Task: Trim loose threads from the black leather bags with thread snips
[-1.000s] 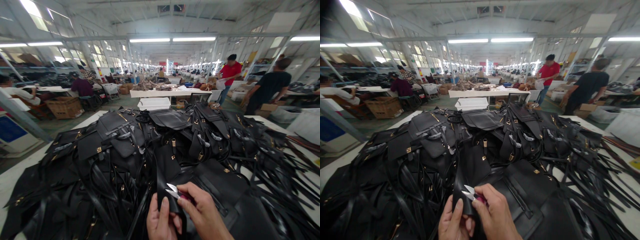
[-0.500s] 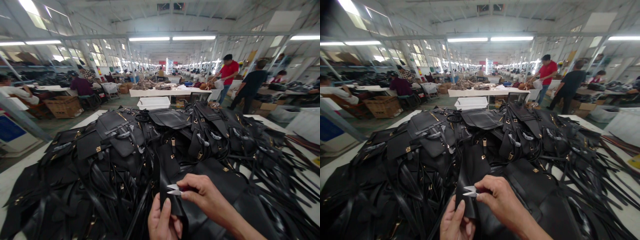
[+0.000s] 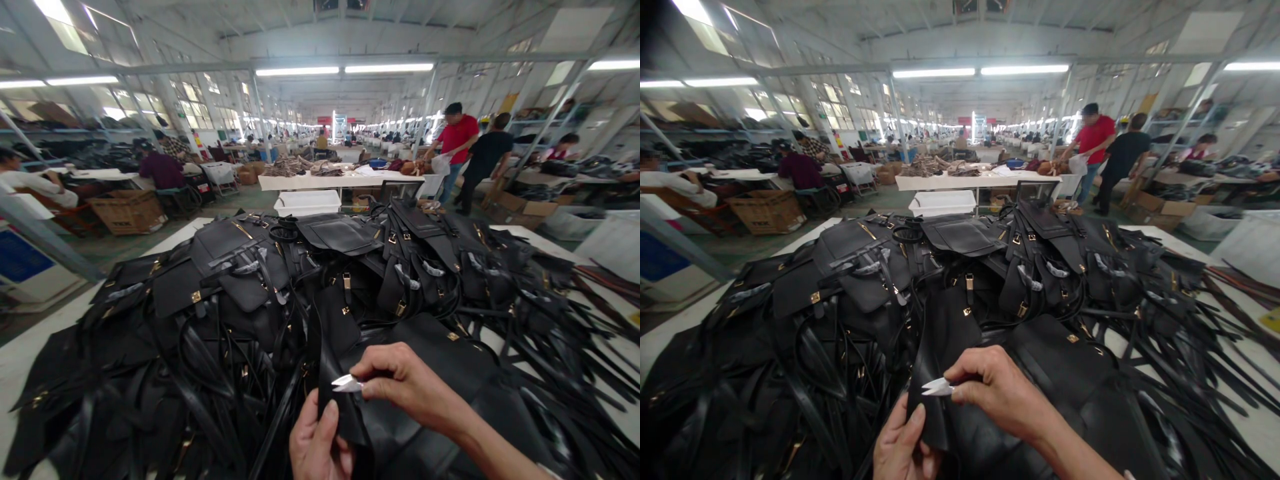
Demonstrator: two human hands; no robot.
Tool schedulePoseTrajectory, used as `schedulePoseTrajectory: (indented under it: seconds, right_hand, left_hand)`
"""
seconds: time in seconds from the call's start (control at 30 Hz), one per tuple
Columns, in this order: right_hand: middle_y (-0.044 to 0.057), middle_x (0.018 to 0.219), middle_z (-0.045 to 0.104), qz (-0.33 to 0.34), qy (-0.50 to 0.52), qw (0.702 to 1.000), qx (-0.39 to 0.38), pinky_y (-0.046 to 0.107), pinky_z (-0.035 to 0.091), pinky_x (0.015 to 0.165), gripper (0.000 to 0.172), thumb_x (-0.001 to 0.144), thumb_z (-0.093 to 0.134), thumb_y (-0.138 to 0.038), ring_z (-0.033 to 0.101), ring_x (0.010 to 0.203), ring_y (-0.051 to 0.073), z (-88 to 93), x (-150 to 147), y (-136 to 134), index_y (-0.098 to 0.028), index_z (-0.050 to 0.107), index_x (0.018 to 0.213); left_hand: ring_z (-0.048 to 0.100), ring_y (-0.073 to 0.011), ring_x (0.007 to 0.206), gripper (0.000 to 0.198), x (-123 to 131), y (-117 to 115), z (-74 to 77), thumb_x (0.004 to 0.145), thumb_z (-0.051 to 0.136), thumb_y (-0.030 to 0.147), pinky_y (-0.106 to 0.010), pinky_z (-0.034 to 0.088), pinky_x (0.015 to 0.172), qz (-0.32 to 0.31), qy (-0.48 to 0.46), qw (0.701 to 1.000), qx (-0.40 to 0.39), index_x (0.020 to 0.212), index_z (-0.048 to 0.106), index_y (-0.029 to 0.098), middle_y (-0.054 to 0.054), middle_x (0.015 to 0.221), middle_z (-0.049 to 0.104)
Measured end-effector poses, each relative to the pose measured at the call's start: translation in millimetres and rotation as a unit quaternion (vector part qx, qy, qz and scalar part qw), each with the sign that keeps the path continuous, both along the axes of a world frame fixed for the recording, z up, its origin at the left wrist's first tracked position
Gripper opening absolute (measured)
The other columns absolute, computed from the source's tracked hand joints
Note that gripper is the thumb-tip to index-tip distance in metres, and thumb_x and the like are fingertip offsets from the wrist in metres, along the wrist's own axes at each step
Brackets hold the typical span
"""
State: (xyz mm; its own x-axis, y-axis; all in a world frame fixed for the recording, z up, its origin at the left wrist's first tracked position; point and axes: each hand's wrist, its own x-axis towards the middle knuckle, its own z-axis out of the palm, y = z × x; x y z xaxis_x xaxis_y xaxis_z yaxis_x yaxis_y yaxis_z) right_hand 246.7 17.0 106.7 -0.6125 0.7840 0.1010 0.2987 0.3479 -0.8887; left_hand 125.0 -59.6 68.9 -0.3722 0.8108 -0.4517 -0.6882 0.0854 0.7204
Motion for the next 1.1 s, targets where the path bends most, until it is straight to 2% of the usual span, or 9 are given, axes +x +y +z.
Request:
schedulePoseTrajectory:
  seconds: [0.17, 0.43, 0.57, 0.73, 0.93, 1.1]
  right_hand:
    - [-0.004, 0.069, 0.057, 0.005, -0.056, 0.995, 0.077, 0.019, 0.035, 0.061, 0.004, 0.076, 0.064, -0.014, 0.054, 0.066, 0.01, 4.7, 1, -4, -0.017, 0.063, 0.079]
    - [-0.005, 0.066, 0.059, -0.007, -0.015, 0.999, 0.031, 0.017, 0.036, 0.059, 0.012, 0.07, 0.069, -0.007, 0.055, 0.064, 0.009, 1.1, 1, 0, -0.017, 0.064, 0.075]
    - [-0.005, 0.064, 0.059, -0.007, -0.007, 0.999, 0.042, 0.018, 0.036, 0.059, 0.012, 0.071, 0.066, -0.005, 0.054, 0.062, 0.009, -3.8, 0, 1, -0.017, 0.065, 0.072]
    - [-0.004, 0.072, 0.06, -0.048, 0.016, 0.998, 0.032, 0.02, 0.038, 0.062, 0.013, 0.073, 0.065, -0.008, 0.056, 0.068, 0.012, -3.7, 3, 4, -0.018, 0.063, 0.081]
    - [-0.005, 0.071, 0.057, 0.001, -0.061, 0.994, 0.089, 0.019, 0.035, 0.062, 0.01, 0.075, 0.064, -0.011, 0.054, 0.067, 0.011, 9.9, 10, 0, -0.018, 0.061, 0.08]
    - [-0.004, 0.071, 0.057, 0.019, -0.086, 0.989, 0.12, 0.019, 0.035, 0.062, 0.006, 0.078, 0.062, -0.013, 0.054, 0.068, 0.01, 11.6, 8, -2, -0.017, 0.06, 0.081]
  left_hand:
    - [0.034, -0.0031, 0.021, 0.033, 1, 2, -0.2, 0.054, 0.074, 0.035, -0.009, 0.026, 0.024, 0.008, 0.002, 1.0, -0.005, 0.075, 0.061, 0.014, 0.008, 0.03, 0.041]
    - [0.032, -0.0027, 0.021, 0.031, 2, 2, -2.7, 0.053, 0.074, 0.034, -0.009, 0.025, 0.024, 0.006, -0.013, 1.0, -0.004, 0.074, 0.061, 0.015, 0.008, 0.029, 0.041]
    - [0.03, -0.001, 0.022, 0.03, 2, 2, -4.9, 0.055, 0.074, 0.034, -0.008, 0.024, 0.025, -0.002, -0.033, 0.999, 0.007, 0.075, 0.061, 0.015, 0.008, 0.029, 0.041]
    - [0.03, -0.0012, 0.022, 0.028, -1, 2, -3.1, 0.057, 0.073, 0.032, -0.008, 0.025, 0.025, -0.013, -0.065, 0.998, 0.016, 0.077, 0.06, 0.016, 0.01, 0.031, 0.038]
    - [0.031, -0.0018, 0.022, 0.029, 1, 1, -3.9, 0.059, 0.071, 0.033, -0.009, 0.027, 0.025, -0.009, -0.051, 0.998, 0.019, 0.079, 0.058, 0.017, 0.01, 0.032, 0.039]
    - [0.03, -0.0012, 0.022, 0.031, 1, 0, -3.8, 0.058, 0.072, 0.034, -0.008, 0.025, 0.026, -0.01, -0.024, 1.0, 0.017, 0.079, 0.058, 0.016, 0.01, 0.031, 0.039]
